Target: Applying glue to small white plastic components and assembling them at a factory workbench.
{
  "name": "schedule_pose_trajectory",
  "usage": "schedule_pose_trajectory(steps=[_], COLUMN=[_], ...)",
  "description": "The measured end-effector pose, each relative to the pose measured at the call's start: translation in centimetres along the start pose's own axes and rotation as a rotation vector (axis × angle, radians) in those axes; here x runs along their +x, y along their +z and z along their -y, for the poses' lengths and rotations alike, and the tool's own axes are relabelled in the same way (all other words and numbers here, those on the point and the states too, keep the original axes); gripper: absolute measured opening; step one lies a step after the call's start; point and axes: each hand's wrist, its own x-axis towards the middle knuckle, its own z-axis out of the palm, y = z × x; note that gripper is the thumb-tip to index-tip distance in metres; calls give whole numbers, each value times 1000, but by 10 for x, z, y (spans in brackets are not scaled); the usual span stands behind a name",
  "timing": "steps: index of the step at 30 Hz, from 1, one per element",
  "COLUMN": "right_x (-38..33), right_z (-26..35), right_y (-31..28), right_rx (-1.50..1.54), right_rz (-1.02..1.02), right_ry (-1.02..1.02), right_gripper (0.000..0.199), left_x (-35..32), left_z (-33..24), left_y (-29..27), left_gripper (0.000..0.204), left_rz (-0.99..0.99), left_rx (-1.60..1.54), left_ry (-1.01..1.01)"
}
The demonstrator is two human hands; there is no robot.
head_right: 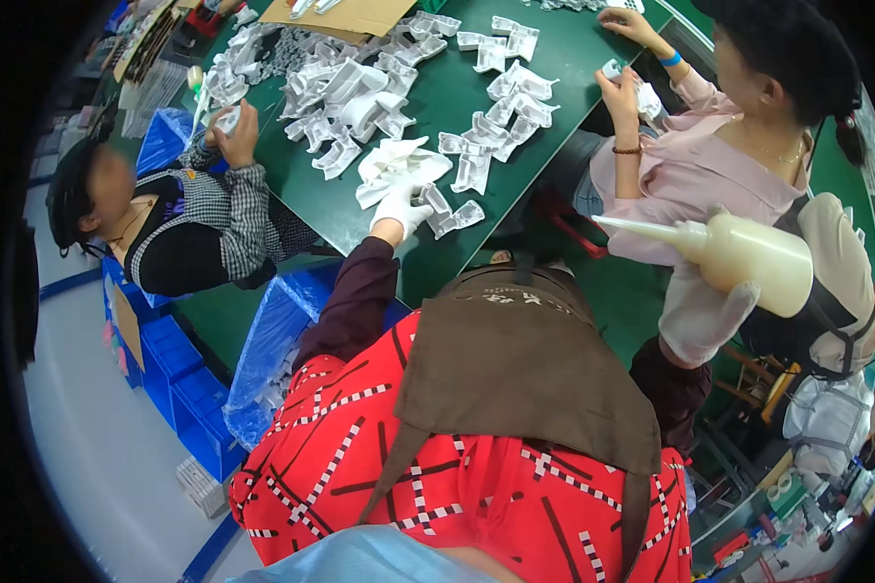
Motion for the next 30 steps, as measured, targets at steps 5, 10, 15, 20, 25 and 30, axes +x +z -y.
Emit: schedule_pose_trajectory(steps=[5, 10, 15, 20, 25, 30], right_x=[1, -1, -3, -5, -8, -12], right_z=[5, 6, 12, 18, 13, 13], right_y=[-4, -4, 0, -5, -5, 1], right_rx=[-29, -78, -132, -127, -69, -61], right_rz=[44, 10, -27, -69, -28, -87], right_ry=[6, -16, -57, -72, -79, -99], right_gripper=[62, 58, 59, 58, 57, 63], left_x=[26, 69, 100, 139, 103, 70], left_z=[-9, -30, -34, -16, -8, -30], left_y=[-42, -59, -42, -80, -117, -126], left_gripper=[34, 35, 40, 36, 27, 25], left_rz=[51, -332, -235, -84, -81, -248], left_rx=[212, 320, 578, 607, -990, -1113], left_ry=[-71, -4, -218, 83, -138, 85])
